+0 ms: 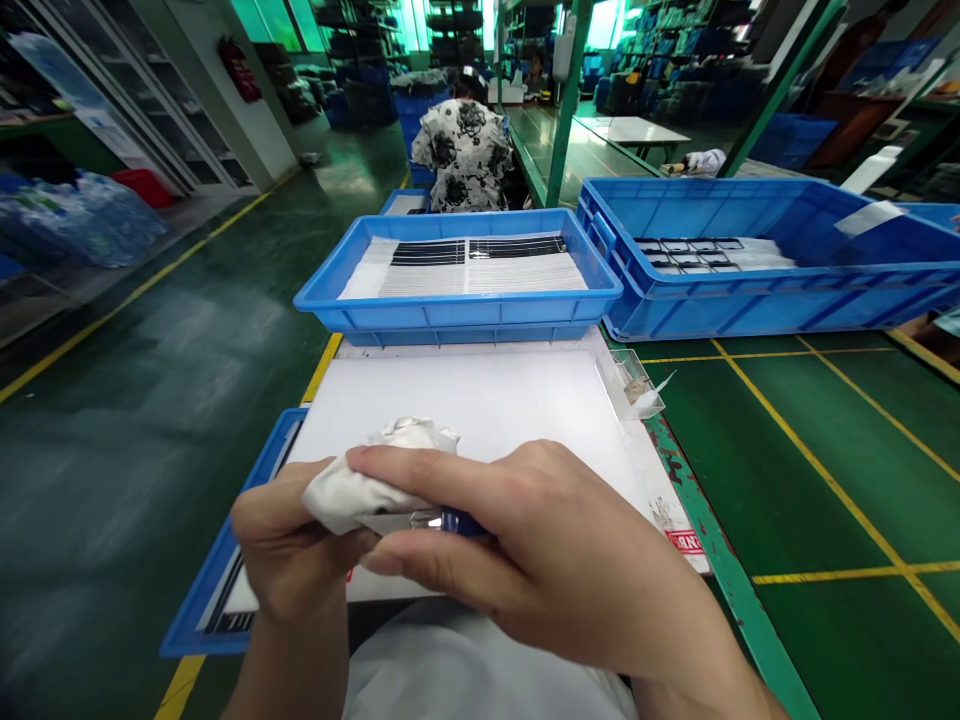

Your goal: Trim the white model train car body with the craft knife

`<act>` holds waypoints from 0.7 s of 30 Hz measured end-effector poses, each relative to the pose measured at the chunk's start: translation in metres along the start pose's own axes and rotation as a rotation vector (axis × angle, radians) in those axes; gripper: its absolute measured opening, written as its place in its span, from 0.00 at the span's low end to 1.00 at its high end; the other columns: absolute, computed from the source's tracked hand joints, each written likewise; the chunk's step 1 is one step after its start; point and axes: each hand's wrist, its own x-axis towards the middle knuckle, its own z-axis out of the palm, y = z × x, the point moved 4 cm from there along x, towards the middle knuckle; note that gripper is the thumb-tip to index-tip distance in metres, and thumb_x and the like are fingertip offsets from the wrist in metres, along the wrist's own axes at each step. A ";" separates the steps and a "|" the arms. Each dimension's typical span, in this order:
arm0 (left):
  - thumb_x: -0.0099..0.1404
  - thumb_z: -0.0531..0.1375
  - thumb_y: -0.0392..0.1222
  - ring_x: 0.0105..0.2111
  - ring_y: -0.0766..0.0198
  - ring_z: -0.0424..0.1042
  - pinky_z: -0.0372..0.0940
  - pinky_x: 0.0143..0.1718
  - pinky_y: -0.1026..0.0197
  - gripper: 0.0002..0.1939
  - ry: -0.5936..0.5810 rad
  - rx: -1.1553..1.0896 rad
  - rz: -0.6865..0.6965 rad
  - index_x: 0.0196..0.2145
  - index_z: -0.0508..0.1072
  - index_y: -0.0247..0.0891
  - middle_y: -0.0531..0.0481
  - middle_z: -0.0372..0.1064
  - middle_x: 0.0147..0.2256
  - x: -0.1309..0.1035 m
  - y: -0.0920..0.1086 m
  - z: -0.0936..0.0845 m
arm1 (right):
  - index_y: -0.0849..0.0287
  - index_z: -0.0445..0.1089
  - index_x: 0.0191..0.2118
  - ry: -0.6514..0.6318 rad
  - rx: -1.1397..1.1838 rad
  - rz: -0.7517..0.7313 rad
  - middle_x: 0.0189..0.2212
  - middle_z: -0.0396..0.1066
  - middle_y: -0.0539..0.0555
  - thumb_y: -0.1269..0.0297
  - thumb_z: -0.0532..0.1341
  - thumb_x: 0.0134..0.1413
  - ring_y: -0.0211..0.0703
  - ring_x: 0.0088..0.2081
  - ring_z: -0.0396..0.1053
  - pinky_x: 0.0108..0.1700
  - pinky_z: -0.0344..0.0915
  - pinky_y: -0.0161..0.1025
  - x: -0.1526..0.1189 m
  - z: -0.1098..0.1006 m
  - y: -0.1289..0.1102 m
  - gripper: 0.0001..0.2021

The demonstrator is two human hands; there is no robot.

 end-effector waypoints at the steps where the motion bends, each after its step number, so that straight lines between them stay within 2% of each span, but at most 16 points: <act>1: 0.64 0.69 0.47 0.17 0.71 0.64 0.60 0.18 0.68 0.14 0.006 -0.004 -0.001 0.28 0.76 0.34 0.55 0.67 0.19 0.000 0.000 0.000 | 0.47 0.68 0.65 -0.002 -0.002 0.003 0.22 0.55 0.41 0.58 0.62 0.72 0.33 0.22 0.50 0.25 0.49 0.30 0.000 0.000 0.000 0.20; 6: 0.65 0.69 0.45 0.18 0.72 0.62 0.59 0.19 0.68 0.13 -0.012 -0.018 -0.017 0.28 0.76 0.34 0.56 0.66 0.20 -0.002 -0.001 0.000 | 0.47 0.68 0.64 -0.009 0.003 0.005 0.22 0.52 0.41 0.59 0.62 0.72 0.32 0.21 0.48 0.24 0.48 0.30 0.000 0.002 0.002 0.19; 14: 0.65 0.69 0.45 0.18 0.71 0.64 0.60 0.19 0.67 0.11 -0.010 -0.047 -0.040 0.30 0.77 0.35 0.54 0.68 0.20 -0.006 -0.005 0.000 | 0.45 0.67 0.65 0.004 -0.039 0.004 0.23 0.52 0.41 0.59 0.60 0.73 0.32 0.22 0.49 0.25 0.48 0.30 -0.001 0.003 0.003 0.19; 21: 0.66 0.68 0.44 0.18 0.70 0.63 0.59 0.18 0.67 0.11 -0.034 -0.050 -0.032 0.30 0.77 0.35 0.54 0.68 0.20 -0.005 -0.004 0.000 | 0.46 0.67 0.66 -0.004 -0.060 0.018 0.22 0.51 0.41 0.59 0.61 0.72 0.33 0.21 0.49 0.23 0.48 0.30 -0.003 0.002 0.002 0.20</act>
